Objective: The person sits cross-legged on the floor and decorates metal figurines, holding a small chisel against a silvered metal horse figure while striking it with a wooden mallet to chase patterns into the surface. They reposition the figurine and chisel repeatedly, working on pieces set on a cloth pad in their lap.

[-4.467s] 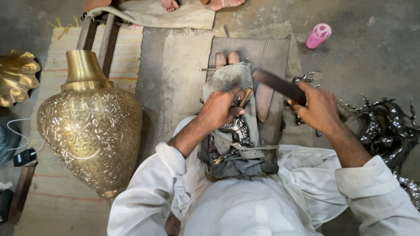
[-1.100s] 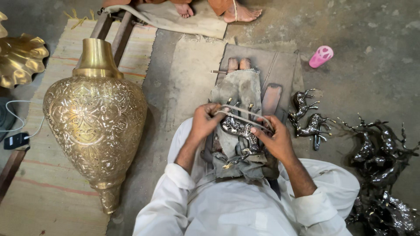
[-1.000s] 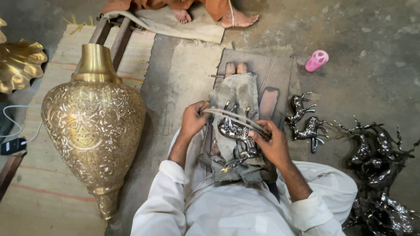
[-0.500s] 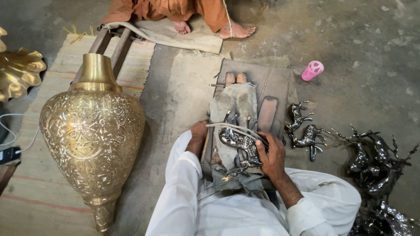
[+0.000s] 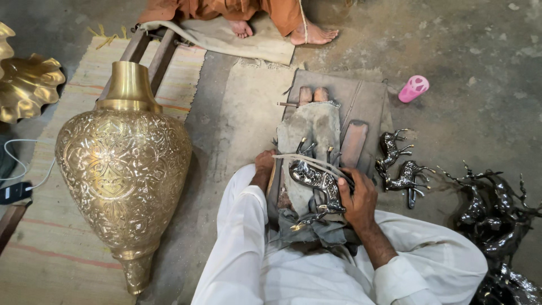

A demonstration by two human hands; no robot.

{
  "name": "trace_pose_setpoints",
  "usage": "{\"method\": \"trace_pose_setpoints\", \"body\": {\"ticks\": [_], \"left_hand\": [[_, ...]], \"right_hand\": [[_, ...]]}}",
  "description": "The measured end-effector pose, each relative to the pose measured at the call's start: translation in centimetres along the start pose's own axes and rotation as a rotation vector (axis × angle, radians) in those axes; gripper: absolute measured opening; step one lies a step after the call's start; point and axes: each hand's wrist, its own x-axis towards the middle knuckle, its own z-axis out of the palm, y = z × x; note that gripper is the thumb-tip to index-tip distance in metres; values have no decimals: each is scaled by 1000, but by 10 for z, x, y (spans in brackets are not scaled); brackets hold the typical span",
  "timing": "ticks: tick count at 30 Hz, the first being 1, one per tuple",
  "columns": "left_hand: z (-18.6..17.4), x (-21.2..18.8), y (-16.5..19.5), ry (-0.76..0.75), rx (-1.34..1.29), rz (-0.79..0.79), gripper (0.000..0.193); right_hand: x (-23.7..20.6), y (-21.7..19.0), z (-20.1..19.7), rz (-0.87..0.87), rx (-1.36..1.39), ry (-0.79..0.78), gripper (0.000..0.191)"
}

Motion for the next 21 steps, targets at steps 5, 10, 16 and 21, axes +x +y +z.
{"method": "trace_pose_setpoints", "body": {"ticks": [5,10,16,21], "left_hand": [[2,3,2,-12,-5,-9,35],[2,5,2,36,-89,-37,34],[-6,2,6,136,-178,-152,30],[-11,0,10,56,-192,-135,33]], "right_hand": [[0,3,1,-16,-20,8,36],[-1,5,4,-15,-29,19,36],[-3,9,5,-24,-7,18,36],[-4,12,6,-11,-30,17,35]]}}
